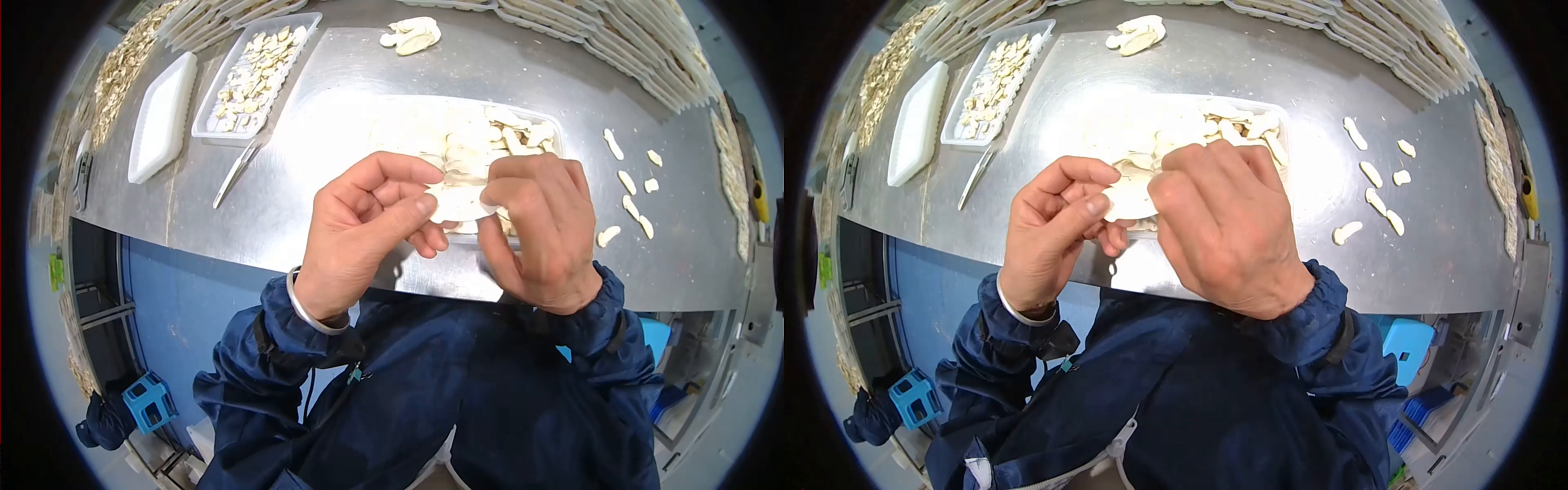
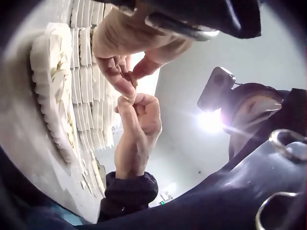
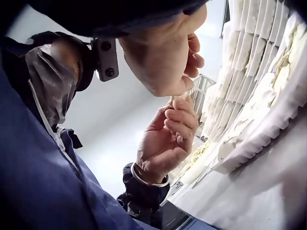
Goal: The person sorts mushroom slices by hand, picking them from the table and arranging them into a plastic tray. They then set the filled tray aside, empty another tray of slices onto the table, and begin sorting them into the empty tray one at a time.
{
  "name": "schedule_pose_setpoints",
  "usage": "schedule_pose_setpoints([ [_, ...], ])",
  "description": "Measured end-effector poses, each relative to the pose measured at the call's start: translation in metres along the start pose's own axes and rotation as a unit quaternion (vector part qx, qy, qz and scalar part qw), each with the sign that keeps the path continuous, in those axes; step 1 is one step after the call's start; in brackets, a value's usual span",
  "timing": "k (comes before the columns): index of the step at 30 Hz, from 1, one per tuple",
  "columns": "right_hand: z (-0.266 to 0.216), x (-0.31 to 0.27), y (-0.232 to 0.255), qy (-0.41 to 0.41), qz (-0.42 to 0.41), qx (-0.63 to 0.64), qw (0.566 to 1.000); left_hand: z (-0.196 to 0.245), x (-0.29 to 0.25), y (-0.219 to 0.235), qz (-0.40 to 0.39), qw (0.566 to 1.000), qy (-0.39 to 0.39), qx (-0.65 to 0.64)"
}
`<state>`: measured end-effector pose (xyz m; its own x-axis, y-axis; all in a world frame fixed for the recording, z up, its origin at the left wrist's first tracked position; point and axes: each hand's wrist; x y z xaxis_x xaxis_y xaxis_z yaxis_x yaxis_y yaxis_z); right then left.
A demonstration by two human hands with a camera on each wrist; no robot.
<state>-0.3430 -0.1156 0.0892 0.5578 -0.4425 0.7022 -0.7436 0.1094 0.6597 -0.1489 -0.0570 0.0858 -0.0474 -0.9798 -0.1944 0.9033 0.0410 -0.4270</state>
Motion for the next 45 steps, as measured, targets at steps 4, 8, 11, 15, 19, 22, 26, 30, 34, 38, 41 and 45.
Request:
schedule_pose_setpoints([
  [4, -0.004, 0.003, 0.004, -0.047, -0.026, 0.037, 0.998, -0.004, 0.001, -0.002, 0.02, 0.996, -0.044, 0.074],
  [8, -0.001, 0.0, 0.005, -0.025, -0.076, 0.004, 0.997, -0.007, 0.0, -0.005, 0.023, 0.99, -0.076, 0.12],
  [11, -0.001, -0.002, 0.004, -0.027, -0.088, -0.003, 0.996, -0.007, 0.001, -0.003, 0.015, 0.988, -0.076, 0.133],
  [15, 0.004, 0.002, 0.015, -0.058, -0.111, -0.006, 0.992, -0.007, 0.002, 0.002, 0.047, 0.975, -0.108, 0.19],
  [19, 0.047, -0.012, 0.042, -0.131, -0.103, -0.083, 0.983, -0.004, -0.009, 0.032, 0.163, 0.911, -0.231, 0.3],
  [22, 0.081, -0.024, 0.05, -0.152, -0.116, -0.132, 0.973, -0.018, -0.023, 0.07, 0.25, 0.864, -0.28, 0.335],
  [26, 0.093, -0.016, 0.033, -0.116, -0.127, -0.102, 0.98, -0.039, -0.039, 0.093, 0.315, 0.776, -0.307, 0.453],
  [30, 0.094, -0.005, 0.014, -0.094, -0.158, -0.08, 0.98, -0.059, -0.036, 0.103, 0.314, 0.758, -0.333, 0.464],
  [34, 0.098, -0.005, 0.003, -0.085, -0.158, -0.08, 0.981, -0.063, -0.034, 0.104, 0.299, 0.765, -0.311, 0.477],
  [38, 0.098, -0.004, -0.003, -0.105, -0.159, -0.081, 0.978, -0.066, -0.034, 0.108, 0.3, 0.772, -0.319, 0.462],
  [41, 0.098, -0.002, -0.002, -0.116, -0.163, -0.082, 0.976, -0.064, -0.034, 0.106, 0.291, 0.762, -0.321, 0.481],
  [45, 0.098, -0.002, -0.004, -0.112, -0.158, -0.082, 0.978, -0.063, -0.035, 0.106, 0.289, 0.763, -0.316, 0.484],
])
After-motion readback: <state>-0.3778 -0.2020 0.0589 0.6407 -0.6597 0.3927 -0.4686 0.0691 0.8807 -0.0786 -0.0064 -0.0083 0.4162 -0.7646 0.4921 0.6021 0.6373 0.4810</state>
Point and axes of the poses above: each hand's wrist, its own x-axis towards the middle knuckle, its own y-axis out of the back of the hand, z = x × y, and after that the axes turned 4 degrees about z, right-handed
